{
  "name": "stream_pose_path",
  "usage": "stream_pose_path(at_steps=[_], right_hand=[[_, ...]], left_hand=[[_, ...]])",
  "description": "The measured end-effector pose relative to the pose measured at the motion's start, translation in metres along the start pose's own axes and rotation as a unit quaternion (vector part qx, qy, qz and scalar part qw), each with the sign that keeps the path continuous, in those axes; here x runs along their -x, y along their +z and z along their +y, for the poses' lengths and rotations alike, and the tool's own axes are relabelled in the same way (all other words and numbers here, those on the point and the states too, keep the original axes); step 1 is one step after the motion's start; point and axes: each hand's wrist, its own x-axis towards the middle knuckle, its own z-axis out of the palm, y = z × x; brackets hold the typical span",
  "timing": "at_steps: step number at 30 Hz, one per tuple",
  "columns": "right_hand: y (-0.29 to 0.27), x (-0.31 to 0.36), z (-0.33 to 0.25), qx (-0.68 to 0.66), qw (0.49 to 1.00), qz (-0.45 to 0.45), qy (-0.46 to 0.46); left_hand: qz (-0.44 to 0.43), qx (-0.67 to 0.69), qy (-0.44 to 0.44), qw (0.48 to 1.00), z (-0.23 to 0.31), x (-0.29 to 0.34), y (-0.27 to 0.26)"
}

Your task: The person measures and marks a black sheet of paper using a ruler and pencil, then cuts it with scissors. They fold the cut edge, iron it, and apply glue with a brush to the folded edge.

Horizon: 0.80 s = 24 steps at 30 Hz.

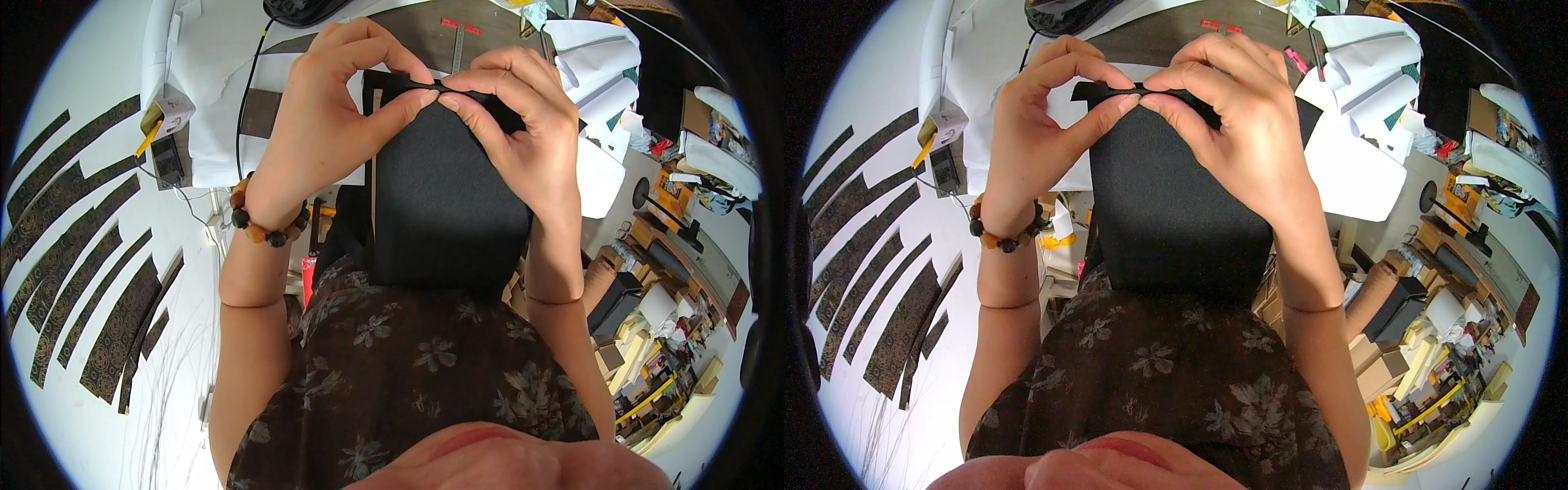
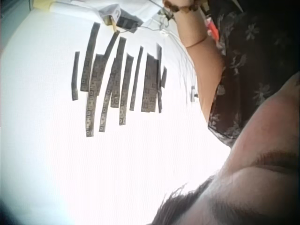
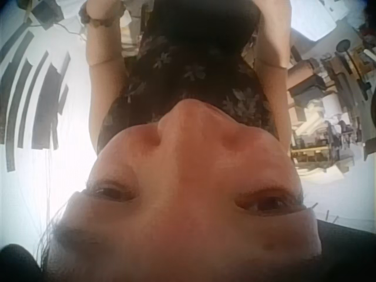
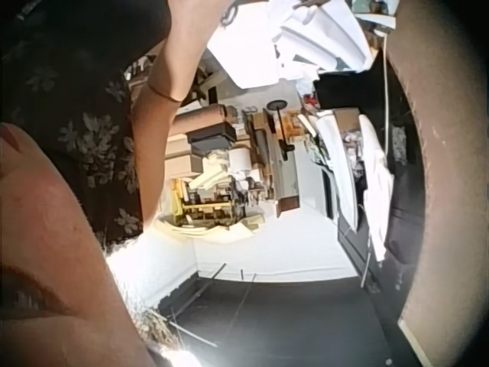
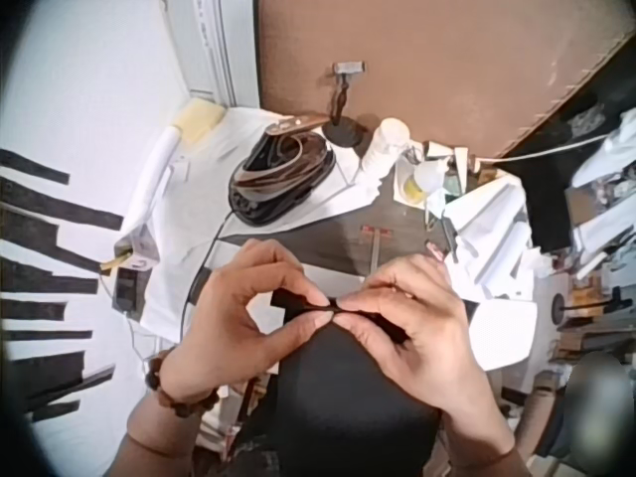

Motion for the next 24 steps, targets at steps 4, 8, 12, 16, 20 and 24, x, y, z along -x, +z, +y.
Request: stream_pose_path(at_steps=[4, 8, 12, 16, 20, 24], right_hand=[[-0.0003, 0.0000, 0.0007, -0.001, 1.000, 0.001, -0.001], [0.0004, -0.0009, 0.0020, -0.007, 1.000, 0.002, -0.004], [0.0008, -0.0006, 0.0019, -0.013, 1.000, 0.006, -0.008], [0.0014, 0.0000, 0.0037, -0.015, 1.000, 0.008, -0.009], [0.0012, -0.0001, 0.0033, -0.016, 1.000, 0.006, -0.009], [0.0006, -0.0005, 0.0030, -0.018, 1.000, 0.004, -0.004]], left_hand=[[-0.008, 0.011, -0.001, 1.000, -0.0023, -0.0004, 0.0002], [-0.013, 0.028, -0.012, 0.999, -0.0047, -0.0010, 0.0005], [-0.017, 0.044, -0.024, 0.999, -0.0040, -0.0008, -0.0004], [-0.021, 0.052, -0.045, 0.997, -0.0012, -0.0025, -0.0011], [-0.026, 0.053, -0.056, 0.997, -0.0016, -0.0027, -0.0022], [-0.038, 0.079, -0.079, 0.993, -0.0025, -0.0027, -0.0030]])
